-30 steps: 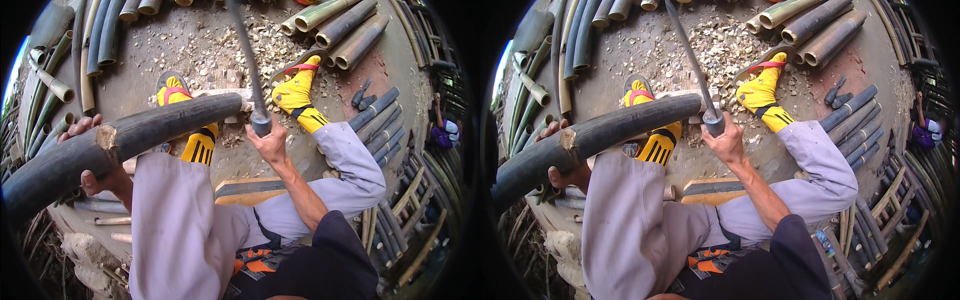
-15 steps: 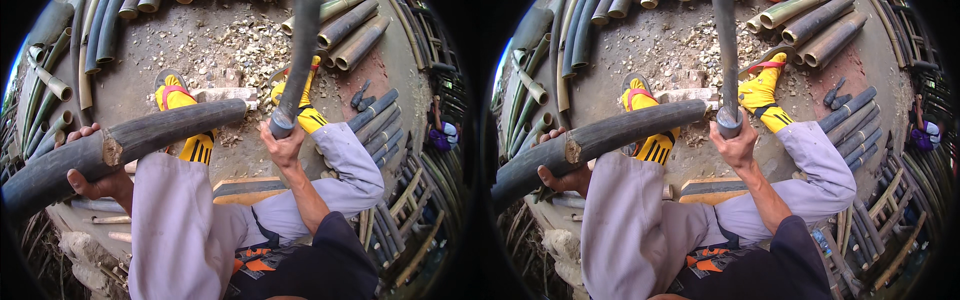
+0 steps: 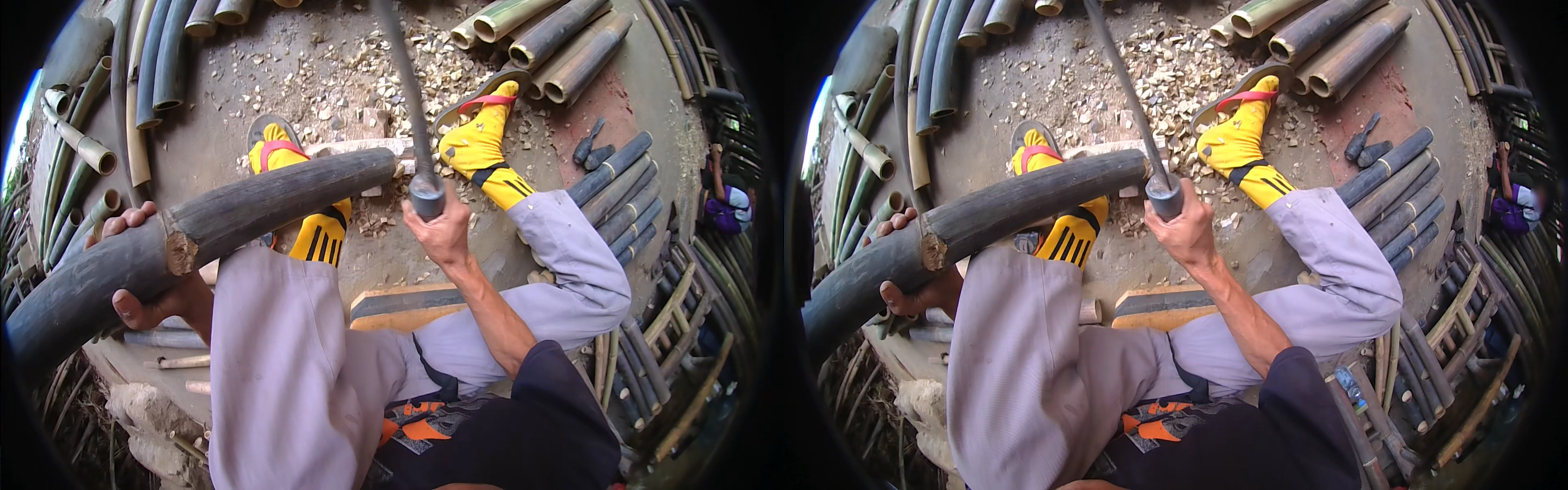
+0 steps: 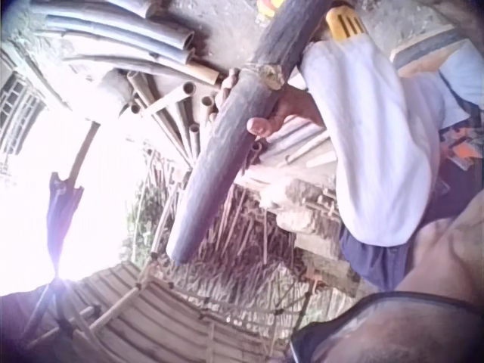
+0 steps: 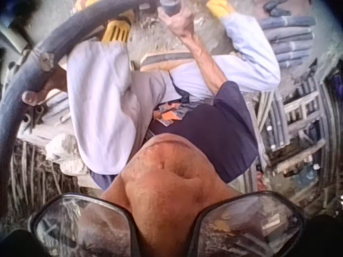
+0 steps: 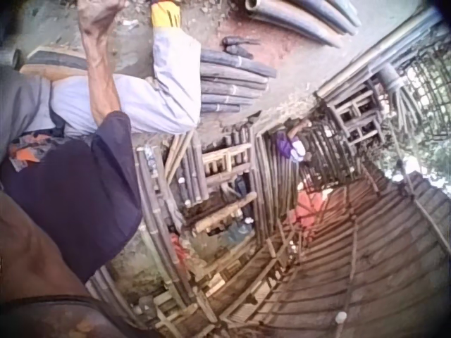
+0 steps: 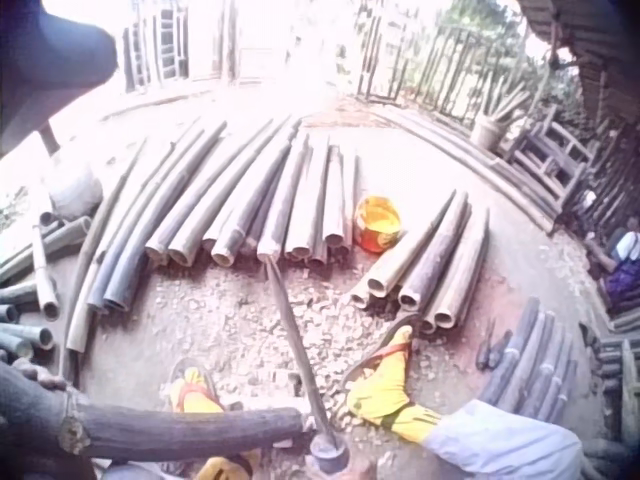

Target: The person sits on the ground and uses a knife to shave the outer layer off bamboo poles. They repeatedly rotate each pole and scrape it against a wooden block, then set the finished pole aside and pick up another.

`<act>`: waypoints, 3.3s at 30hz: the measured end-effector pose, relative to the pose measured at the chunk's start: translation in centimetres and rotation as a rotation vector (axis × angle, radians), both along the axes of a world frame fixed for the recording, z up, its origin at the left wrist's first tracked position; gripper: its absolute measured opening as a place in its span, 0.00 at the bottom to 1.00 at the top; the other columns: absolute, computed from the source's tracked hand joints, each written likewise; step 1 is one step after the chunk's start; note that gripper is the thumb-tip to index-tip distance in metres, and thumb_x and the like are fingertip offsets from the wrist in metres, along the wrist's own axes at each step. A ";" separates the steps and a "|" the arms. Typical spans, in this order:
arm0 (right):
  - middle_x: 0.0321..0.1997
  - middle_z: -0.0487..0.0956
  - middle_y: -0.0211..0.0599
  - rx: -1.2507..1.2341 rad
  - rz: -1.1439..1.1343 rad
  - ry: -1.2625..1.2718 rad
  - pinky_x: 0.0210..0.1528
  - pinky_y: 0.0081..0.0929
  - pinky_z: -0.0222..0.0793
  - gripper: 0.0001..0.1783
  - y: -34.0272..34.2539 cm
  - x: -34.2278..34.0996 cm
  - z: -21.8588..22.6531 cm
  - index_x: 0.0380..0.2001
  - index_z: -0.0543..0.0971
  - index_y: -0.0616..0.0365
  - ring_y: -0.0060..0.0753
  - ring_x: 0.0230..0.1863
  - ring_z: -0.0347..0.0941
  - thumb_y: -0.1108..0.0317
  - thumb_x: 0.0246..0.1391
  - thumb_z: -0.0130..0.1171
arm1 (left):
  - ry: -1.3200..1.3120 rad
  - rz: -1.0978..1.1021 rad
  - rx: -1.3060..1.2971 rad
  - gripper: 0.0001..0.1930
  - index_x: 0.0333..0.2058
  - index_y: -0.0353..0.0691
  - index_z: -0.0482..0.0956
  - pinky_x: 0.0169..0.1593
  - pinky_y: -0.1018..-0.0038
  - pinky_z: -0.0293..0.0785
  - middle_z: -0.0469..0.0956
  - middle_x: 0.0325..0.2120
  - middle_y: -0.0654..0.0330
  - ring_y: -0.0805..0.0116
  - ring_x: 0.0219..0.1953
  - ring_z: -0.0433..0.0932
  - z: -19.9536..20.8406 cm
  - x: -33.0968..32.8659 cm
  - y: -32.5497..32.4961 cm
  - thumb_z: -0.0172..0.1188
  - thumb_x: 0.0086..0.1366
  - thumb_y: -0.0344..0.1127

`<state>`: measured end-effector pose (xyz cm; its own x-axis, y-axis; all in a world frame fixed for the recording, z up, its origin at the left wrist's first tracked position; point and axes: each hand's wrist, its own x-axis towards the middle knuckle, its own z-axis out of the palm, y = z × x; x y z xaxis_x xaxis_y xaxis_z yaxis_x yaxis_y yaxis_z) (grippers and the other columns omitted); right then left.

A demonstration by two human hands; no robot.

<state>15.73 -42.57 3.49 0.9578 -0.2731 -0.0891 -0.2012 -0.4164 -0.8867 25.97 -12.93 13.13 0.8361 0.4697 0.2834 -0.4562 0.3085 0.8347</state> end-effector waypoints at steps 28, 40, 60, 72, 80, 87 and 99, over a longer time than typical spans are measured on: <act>0.25 0.79 0.47 -0.050 -0.019 -0.019 0.26 0.32 0.76 0.16 0.5 0.2 -3.3 0.35 0.72 0.62 0.39 0.26 0.80 0.72 0.43 0.66 | 0.042 0.132 0.051 0.37 0.52 0.43 0.63 0.52 0.56 0.71 0.69 0.37 0.53 0.56 0.40 0.73 2.1 0.3 -2.1 0.60 0.43 0.52; 0.23 0.80 0.43 -0.007 0.061 0.284 0.27 0.30 0.73 0.12 -0.6 1.4 -1.9 0.34 0.75 0.64 0.33 0.25 0.79 0.73 0.45 0.62 | -0.182 -0.176 -0.048 0.42 0.54 0.40 0.62 0.53 0.56 0.67 0.67 0.38 0.54 0.57 0.41 0.70 0.0 -0.1 1.0 0.62 0.39 0.52; 0.18 0.72 0.33 0.070 -0.025 0.364 0.15 0.27 0.66 0.18 0.1 -1.0 -6.1 0.33 0.68 0.59 0.26 0.13 0.69 0.63 0.48 0.65 | 0.080 0.317 -0.541 0.26 0.49 0.35 0.67 0.54 0.62 0.66 0.71 0.42 0.54 0.57 0.48 0.72 -5.5 -1.2 4.6 0.57 0.55 0.45; 0.18 0.73 0.32 0.073 -0.007 0.223 0.15 0.24 0.66 0.17 2.1 -1.8 -0.5 0.34 0.69 0.60 0.24 0.14 0.71 0.60 0.51 0.63 | 0.063 0.261 -0.186 0.32 0.58 0.35 0.62 0.63 0.62 0.60 0.69 0.51 0.53 0.58 0.55 0.68 -2.6 -5.0 6.1 0.60 0.53 0.32; 0.18 0.74 0.35 -0.009 -0.034 0.281 0.15 0.26 0.66 0.17 1.9 -3.8 -2.5 0.36 0.70 0.60 0.27 0.14 0.72 0.62 0.50 0.63 | 0.734 -0.040 -0.609 0.21 0.45 0.41 0.73 0.46 0.66 0.75 0.76 0.39 0.59 0.64 0.43 0.76 -10.6 -16.2 5.2 0.64 0.57 0.44; 0.20 0.76 0.41 -0.123 -0.045 0.352 0.22 0.35 0.69 0.21 0.7 -5.8 -6.7 0.38 0.68 0.61 0.38 0.19 0.75 0.60 0.48 0.63 | 0.697 -0.251 0.584 0.14 0.39 0.34 0.76 0.37 0.75 0.75 0.78 0.29 0.60 0.72 0.31 0.78 -4.1 -11.9 2.9 0.64 0.55 0.34; 0.33 0.78 0.54 -0.143 0.064 0.387 0.39 0.43 0.69 0.26 -0.3 -5.6 -9.0 0.41 0.67 0.62 0.56 0.37 0.76 0.57 0.45 0.64 | 0.915 -0.541 1.065 0.34 0.43 0.37 0.72 0.44 0.61 0.74 0.79 0.34 0.45 0.47 0.39 0.79 -11.4 1.4 0.9 0.72 0.34 0.42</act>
